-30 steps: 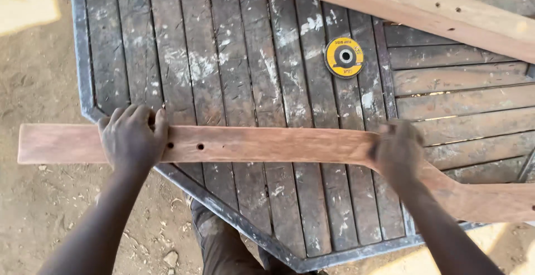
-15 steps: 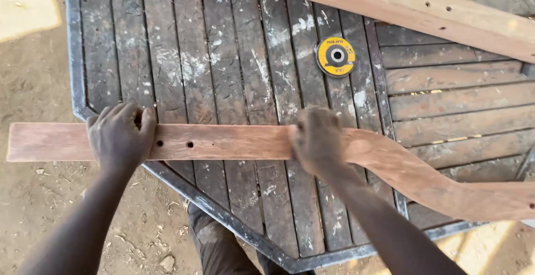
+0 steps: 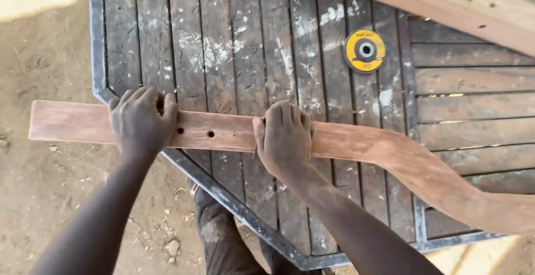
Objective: Sanding curved and straight wooden beams by hand using sandpaper on a metal workbench
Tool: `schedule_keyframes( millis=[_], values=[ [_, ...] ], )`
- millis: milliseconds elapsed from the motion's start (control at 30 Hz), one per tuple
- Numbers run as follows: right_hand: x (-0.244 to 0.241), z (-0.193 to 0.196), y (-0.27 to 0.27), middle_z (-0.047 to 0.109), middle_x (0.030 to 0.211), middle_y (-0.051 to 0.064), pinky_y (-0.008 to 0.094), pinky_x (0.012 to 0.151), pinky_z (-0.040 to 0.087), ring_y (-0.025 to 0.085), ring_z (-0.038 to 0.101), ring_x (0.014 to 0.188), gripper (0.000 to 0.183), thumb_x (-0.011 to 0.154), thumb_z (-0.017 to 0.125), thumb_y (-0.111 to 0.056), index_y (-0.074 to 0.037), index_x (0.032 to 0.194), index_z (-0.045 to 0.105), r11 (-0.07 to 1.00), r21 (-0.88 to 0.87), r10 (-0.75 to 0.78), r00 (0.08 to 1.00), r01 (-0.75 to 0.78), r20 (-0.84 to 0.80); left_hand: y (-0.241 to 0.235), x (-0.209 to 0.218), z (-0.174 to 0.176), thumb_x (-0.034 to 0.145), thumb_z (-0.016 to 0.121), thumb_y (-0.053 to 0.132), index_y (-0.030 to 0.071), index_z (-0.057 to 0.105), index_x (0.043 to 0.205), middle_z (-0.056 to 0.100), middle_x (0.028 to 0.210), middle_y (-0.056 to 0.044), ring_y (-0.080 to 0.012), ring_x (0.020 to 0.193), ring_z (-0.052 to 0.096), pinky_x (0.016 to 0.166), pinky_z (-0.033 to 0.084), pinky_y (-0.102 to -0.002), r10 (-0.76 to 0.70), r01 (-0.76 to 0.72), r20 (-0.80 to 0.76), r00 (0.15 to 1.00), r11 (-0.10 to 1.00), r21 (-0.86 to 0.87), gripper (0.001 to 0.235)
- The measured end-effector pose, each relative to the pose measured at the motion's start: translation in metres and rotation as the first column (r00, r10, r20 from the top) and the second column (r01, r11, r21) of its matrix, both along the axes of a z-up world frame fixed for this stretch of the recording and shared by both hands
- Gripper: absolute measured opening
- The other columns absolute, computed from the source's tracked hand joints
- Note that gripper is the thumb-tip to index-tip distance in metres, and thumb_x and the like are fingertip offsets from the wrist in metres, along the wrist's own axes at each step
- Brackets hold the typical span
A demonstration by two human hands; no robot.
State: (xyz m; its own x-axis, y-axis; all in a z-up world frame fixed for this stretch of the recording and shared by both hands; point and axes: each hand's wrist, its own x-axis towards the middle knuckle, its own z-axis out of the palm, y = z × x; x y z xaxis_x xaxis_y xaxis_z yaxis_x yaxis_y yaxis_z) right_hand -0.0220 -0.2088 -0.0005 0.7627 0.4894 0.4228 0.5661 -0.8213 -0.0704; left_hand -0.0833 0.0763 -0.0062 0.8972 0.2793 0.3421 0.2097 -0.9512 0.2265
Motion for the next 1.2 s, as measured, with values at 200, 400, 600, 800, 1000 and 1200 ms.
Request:
schedule_keyframes(
  millis=[200,400,600,800,1000,1200],
  values=[
    [0.018,0.023,-0.106,0.053,0.081,0.017,0.049,0.087,0.043,0.035,0.059,0.079,0.026,0.078,0.077,0.001,-0.002,0.093,0.056,0.887,0.387,-0.13,0.94,0.252,-0.315,-0.003,-0.001,0.009,0.097,0.071,0.031,0.012,0.07,0.08,0.066,0.077,-0.008,-0.0297,0.087,0.071,0.076,0.056,-0.041,0.016,-0.016,-0.007,1.0,0.999,0.049,0.025],
    [0.026,-0.034,-0.146,0.06,0.102,0.015,0.051,0.089,0.045,0.041,0.06,0.094,0.019,0.106,0.059,-0.028,-0.011,0.113,0.058,0.856,0.075,-0.504,0.858,0.511,-0.095,-0.008,0.004,0.008,0.093,0.072,0.036,0.016,0.071,0.079,0.065,0.076,-0.005,-0.0266,0.085,0.07,0.076,0.057,-0.037,0.077,-0.075,-0.017,0.997,0.992,0.099,0.024],
    [0.01,-0.008,0.02,0.054,0.086,0.014,0.049,0.097,0.043,0.036,0.058,0.089,0.032,0.086,0.072,-0.037,-0.009,0.091,0.056,0.995,0.094,-0.02,1.0,0.022,-0.017,-0.002,0.004,0.005,0.092,0.069,0.03,0.013,0.069,0.079,0.064,0.074,-0.008,-0.0297,0.083,0.07,0.071,0.056,-0.04,0.039,-0.039,0.016,0.999,0.998,0.044,0.022],
    [0.03,-0.011,-0.093,0.053,0.092,0.016,0.048,0.1,0.035,0.033,0.055,0.09,0.011,0.094,0.063,-0.004,-0.001,0.091,0.052,0.942,0.334,0.042,0.98,0.025,-0.193,0.001,0.001,0.008,0.092,0.069,0.028,0.014,0.07,0.079,0.066,0.075,-0.007,-0.0282,0.084,0.07,0.075,0.056,-0.04,0.02,-0.02,0.004,1.0,0.998,0.056,0.02],
    [0.049,0.003,-0.169,0.051,0.098,0.011,0.05,0.087,0.045,0.038,0.056,0.097,0.035,0.113,0.047,-0.044,-0.011,0.102,0.05,0.91,-0.005,-0.41,0.897,0.415,-0.163,-0.006,0.006,0.01,0.092,0.069,0.029,0.013,0.071,0.081,0.066,0.076,-0.007,-0.028,0.086,0.07,0.075,0.056,-0.038,0.058,-0.056,-0.028,0.998,0.997,0.046,0.019],
    [0.023,-0.002,0.024,0.064,0.099,0.022,0.053,0.094,0.044,0.044,0.06,0.105,0.031,0.091,0.072,-0.034,-0.005,0.098,0.063,0.98,-0.038,-0.194,0.911,0.194,-0.363,-0.001,0.006,0.007,0.087,0.071,0.032,0.015,0.068,0.076,0.063,0.071,-0.003,-0.0234,0.081,0.069,0.073,0.056,-0.035,0.079,-0.079,0.014,0.997,0.997,0.022,0.02]
  ],
)
